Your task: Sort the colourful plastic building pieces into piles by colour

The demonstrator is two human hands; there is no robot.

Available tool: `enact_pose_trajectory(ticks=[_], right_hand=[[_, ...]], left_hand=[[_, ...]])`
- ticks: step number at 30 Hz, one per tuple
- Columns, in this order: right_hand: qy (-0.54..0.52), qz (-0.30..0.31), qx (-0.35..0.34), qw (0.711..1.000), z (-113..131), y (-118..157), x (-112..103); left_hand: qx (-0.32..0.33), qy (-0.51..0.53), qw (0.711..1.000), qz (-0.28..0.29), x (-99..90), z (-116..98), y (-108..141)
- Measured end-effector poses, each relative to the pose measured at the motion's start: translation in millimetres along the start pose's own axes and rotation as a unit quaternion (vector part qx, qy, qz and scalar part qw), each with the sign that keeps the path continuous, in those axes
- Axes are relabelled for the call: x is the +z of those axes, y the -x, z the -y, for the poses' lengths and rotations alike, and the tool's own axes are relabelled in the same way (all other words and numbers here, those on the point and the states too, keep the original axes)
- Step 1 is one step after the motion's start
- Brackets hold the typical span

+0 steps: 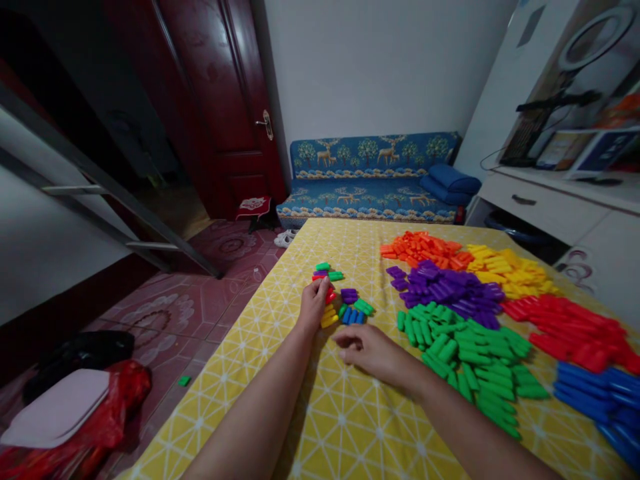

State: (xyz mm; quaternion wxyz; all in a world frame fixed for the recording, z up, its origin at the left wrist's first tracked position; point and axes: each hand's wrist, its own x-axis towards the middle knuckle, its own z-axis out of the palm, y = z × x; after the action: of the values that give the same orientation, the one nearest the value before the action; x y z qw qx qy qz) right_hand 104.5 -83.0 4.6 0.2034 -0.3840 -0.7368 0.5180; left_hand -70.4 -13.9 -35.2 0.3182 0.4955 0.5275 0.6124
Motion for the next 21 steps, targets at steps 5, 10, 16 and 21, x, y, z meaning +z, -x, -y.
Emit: enact_pose_trajectory(ticks=[5,10,16,21], right_hand=[[0.054,-0.191,-0.001,0.98,-5,-36,16],[0.239,-0.27,-0.009,0.933,-3,-48,35],[0.311,-0.283,-0.017,0.907,-5,-47,36],[0.266,-0.256,-0.071,0.927,-5,-36,43]], left_hand=[[-0.041,0.091,0.995,0.012,1.4,-6,3],[-0.05,0.121,0.99,0.048,1.7,-9,5],[-0.079,0.167,0.982,0.033,3.3,-4,4],[-0.05,0.119,0.991,0.039,2.3,1,1]])
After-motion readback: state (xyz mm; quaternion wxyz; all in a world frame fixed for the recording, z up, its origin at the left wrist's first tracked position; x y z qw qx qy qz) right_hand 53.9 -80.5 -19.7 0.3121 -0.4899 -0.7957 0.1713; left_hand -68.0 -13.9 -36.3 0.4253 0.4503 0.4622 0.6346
